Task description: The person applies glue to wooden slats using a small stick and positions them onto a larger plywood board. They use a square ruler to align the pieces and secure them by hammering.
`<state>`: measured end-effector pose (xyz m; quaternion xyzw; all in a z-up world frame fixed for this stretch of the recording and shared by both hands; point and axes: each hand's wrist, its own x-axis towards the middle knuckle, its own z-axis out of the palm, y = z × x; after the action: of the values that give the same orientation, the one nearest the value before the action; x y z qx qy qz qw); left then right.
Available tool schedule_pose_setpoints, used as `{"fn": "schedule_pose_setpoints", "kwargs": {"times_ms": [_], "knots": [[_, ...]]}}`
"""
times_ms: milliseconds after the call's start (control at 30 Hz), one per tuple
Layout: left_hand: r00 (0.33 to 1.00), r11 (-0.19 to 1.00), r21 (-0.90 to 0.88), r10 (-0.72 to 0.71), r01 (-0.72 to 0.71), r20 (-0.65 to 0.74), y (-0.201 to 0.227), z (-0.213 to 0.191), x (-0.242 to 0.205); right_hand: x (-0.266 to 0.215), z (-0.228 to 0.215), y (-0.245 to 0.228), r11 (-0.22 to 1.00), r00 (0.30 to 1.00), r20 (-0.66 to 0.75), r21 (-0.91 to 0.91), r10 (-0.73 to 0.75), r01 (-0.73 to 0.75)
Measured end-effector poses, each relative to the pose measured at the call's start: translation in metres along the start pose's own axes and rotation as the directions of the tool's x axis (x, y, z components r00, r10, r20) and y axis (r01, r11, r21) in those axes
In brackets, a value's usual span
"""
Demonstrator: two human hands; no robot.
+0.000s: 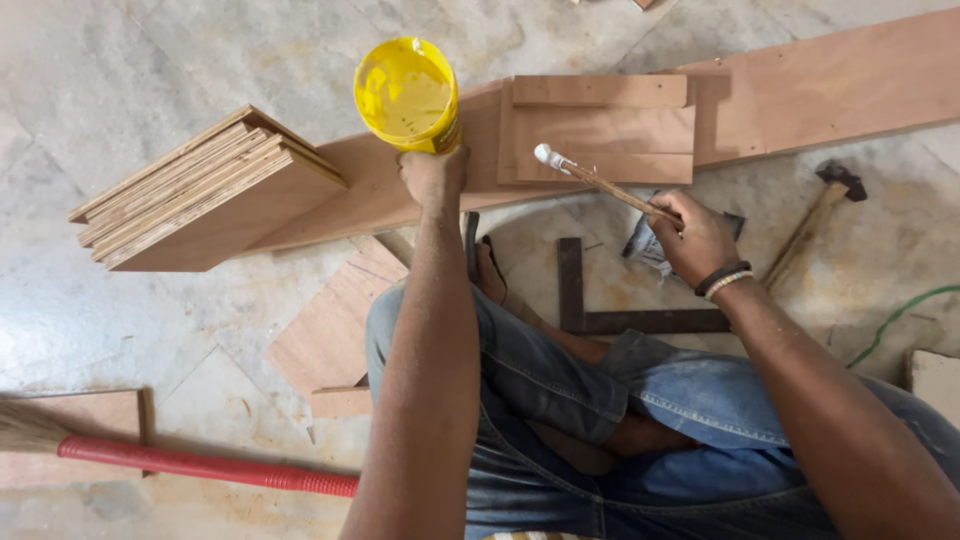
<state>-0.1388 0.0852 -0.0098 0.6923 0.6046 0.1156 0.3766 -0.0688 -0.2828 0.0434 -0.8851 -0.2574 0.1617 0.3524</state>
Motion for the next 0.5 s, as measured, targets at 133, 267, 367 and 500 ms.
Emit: {"fn": "schedule_pose_setpoints", "kwargs": {"times_ms": [133,267,367,500], "knots": [[0.980,0.992,0.117,-0.067,0.046,0.185,0.008,-0.006,-0.004,0.003,0.002,0.005,0.999,0.999,0.037,-0.043,-0.009,0.010],[0.912,0.957,0.290,-0.143,0.027,0.385,0.022,-0.009,-0.023,-0.009,-0.009,0.023,0.998,1.000,-0.013,0.062,0.024,-0.023],[0.895,0.924,0.345,-0.008,-0.164,0.447,0.033,-0.009,-0.035,-0.012,-0.022,0.037,0.993,0.996,0.013,-0.084,0.089,-0.088],[0.833,0.865,0.308,0.199,-0.397,0.516,0.035,-0.006,-0.044,-0.018,-0.030,0.054,0.993,0.994,-0.060,-0.064,0.094,-0.098]]}}
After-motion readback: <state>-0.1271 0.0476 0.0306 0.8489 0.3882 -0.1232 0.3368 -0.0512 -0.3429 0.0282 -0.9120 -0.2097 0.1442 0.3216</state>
